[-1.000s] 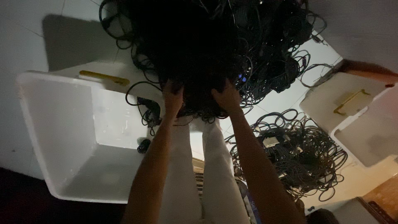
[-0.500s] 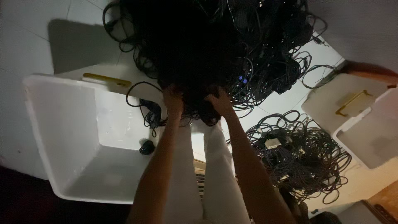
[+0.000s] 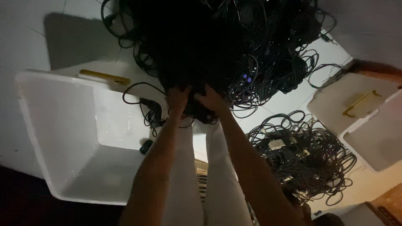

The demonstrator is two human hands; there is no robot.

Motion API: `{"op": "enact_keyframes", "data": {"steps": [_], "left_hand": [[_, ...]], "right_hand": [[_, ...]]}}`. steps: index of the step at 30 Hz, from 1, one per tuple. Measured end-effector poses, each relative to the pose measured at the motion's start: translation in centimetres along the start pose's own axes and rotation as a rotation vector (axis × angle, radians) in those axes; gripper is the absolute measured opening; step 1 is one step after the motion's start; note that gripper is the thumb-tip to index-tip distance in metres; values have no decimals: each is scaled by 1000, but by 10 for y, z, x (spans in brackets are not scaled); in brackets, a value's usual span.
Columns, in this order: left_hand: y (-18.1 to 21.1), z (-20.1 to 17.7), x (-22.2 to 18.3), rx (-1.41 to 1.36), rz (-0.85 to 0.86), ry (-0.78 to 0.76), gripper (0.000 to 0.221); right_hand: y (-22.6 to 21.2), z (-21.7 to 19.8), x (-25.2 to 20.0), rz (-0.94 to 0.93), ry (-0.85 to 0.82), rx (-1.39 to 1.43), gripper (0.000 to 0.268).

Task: The person untangles a large pile of black cables on the floor by hand, pulling individual strands and winding them together.

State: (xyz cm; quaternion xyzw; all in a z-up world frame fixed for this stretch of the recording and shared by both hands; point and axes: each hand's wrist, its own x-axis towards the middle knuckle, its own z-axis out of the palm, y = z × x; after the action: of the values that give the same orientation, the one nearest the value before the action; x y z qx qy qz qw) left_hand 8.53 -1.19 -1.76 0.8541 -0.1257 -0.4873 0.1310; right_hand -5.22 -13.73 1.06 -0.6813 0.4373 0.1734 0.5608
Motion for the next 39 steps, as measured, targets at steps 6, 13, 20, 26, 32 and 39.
{"op": "enact_keyframes", "data": {"steps": [6, 13, 20, 26, 32, 39], "left_hand": [[-44, 19, 17, -247, 210, 80, 55], [-9, -23, 1, -674, 128, 21, 32], [10, -40, 2, -630, 313, 121, 28], [-6, -12, -2, -828, 172, 243, 27], [-7, 5, -42, -138, 486, 573, 49], [41, -8, -109, -435, 438, 203, 56]], "right_hand": [[50, 19, -2, -12, 153, 279, 56], [110, -8, -11, 129, 576, 795, 30], [94, -31, -35, -6, 683, 941, 30], [110, -19, -48, 2, 590, 962, 35], [56, -24, -105, -61, 536, 746, 40], [-26, -40, -200, -227, 363, 813, 61]]}}
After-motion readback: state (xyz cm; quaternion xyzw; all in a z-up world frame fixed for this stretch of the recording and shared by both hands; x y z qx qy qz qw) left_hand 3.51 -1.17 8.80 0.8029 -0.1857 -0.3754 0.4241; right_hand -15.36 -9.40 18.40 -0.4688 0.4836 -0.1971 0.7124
